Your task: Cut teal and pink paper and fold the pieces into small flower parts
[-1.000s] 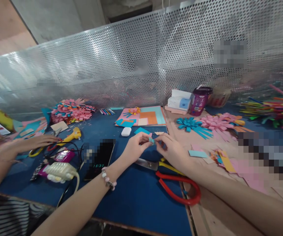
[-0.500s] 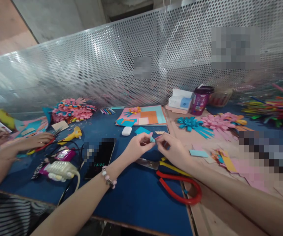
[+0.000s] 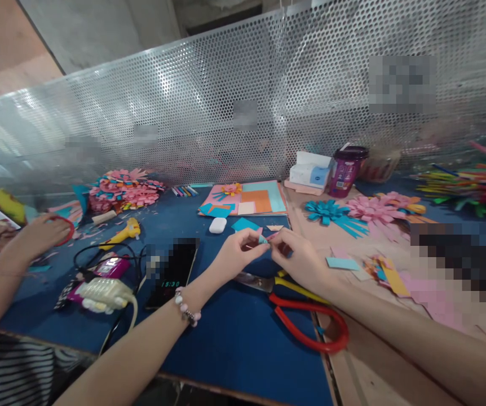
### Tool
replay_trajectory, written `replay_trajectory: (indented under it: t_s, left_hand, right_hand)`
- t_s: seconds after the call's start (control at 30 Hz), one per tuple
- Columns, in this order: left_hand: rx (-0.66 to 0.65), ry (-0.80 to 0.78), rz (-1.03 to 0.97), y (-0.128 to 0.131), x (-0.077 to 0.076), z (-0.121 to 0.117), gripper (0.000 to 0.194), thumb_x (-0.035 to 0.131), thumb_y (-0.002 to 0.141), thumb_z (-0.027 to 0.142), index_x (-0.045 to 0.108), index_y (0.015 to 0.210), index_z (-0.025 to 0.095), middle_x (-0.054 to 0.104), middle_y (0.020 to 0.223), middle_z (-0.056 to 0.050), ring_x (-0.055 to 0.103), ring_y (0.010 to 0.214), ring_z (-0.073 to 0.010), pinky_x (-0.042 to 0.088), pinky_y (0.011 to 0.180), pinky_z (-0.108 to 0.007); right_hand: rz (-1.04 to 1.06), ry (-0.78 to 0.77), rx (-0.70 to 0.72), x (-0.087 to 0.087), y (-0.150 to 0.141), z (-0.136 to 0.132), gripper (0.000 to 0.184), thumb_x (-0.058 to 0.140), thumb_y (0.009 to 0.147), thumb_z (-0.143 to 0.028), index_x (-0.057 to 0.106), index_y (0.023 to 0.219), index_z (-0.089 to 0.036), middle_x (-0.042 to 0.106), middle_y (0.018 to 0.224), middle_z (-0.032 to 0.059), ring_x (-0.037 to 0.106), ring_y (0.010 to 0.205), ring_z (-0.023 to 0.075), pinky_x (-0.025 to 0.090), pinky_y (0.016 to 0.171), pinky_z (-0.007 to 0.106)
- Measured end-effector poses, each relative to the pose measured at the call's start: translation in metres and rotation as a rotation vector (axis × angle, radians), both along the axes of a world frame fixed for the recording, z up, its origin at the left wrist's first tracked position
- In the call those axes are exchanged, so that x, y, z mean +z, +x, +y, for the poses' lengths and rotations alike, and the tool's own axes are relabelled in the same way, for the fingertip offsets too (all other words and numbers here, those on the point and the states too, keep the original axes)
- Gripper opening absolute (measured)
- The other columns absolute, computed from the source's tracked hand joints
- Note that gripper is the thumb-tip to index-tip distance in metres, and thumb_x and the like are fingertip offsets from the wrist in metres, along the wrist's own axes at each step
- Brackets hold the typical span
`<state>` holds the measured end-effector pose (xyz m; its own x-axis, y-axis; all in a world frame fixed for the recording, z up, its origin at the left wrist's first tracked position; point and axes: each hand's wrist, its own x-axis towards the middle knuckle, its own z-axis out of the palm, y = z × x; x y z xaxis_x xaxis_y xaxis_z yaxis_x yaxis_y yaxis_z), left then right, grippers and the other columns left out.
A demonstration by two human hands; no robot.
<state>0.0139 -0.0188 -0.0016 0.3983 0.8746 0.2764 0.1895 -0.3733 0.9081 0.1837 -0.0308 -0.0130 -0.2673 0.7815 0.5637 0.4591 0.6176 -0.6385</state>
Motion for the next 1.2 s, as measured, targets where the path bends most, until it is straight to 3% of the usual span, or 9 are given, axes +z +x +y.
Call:
replay_trajectory:
  t_s: [0.57, 0.93, 1.2]
  left_hand:
    - [0.038, -0.057, -0.044, -0.0010, 0.0050, -0.0011, 0.019, 0.060, 0.074, 0.032, 0.058, 0.080, 0.014, 0.059, 0.078, -0.002, 0.053, 0.073, -0.0113, 0.041, 0.068, -0.025]
    - [0.127, -0.149, -0.053, -0.0042, 0.0079, -0.0009, 0.021, 0.063, 0.069, 0.035, 0.063, 0.074, 0.015, 0.060, 0.071, -0.001, 0.050, 0.064, -0.0108, 0.039, 0.062, -0.024]
    - [0.130, -0.120, -0.017, -0.0039, 0.0065, -0.0009, 0.024, 0.064, 0.068, 0.038, 0.065, 0.074, 0.015, 0.062, 0.070, -0.001, 0.052, 0.064, -0.0118, 0.040, 0.061, -0.025]
  right_hand:
    - [-0.024, 0.033, 0.018, 0.0018, -0.0013, -0.0023, 0.009, 0.048, 0.075, -0.010, 0.052, 0.073, -0.018, 0.052, 0.077, 0.0012, 0.047, 0.062, 0.0104, 0.040, 0.057, 0.024]
    - [-0.028, 0.048, 0.001, 0.0065, -0.0044, -0.0041, 0.008, 0.050, 0.081, -0.021, 0.057, 0.081, -0.018, 0.054, 0.074, 0.0029, 0.050, 0.061, 0.0123, 0.043, 0.056, 0.025]
    - [0.016, -0.047, 0.096, 0.0056, 0.0015, -0.0026, 0.016, 0.045, 0.086, -0.025, 0.058, 0.078, -0.018, 0.059, 0.078, 0.0031, 0.054, 0.071, 0.0139, 0.043, 0.060, 0.026]
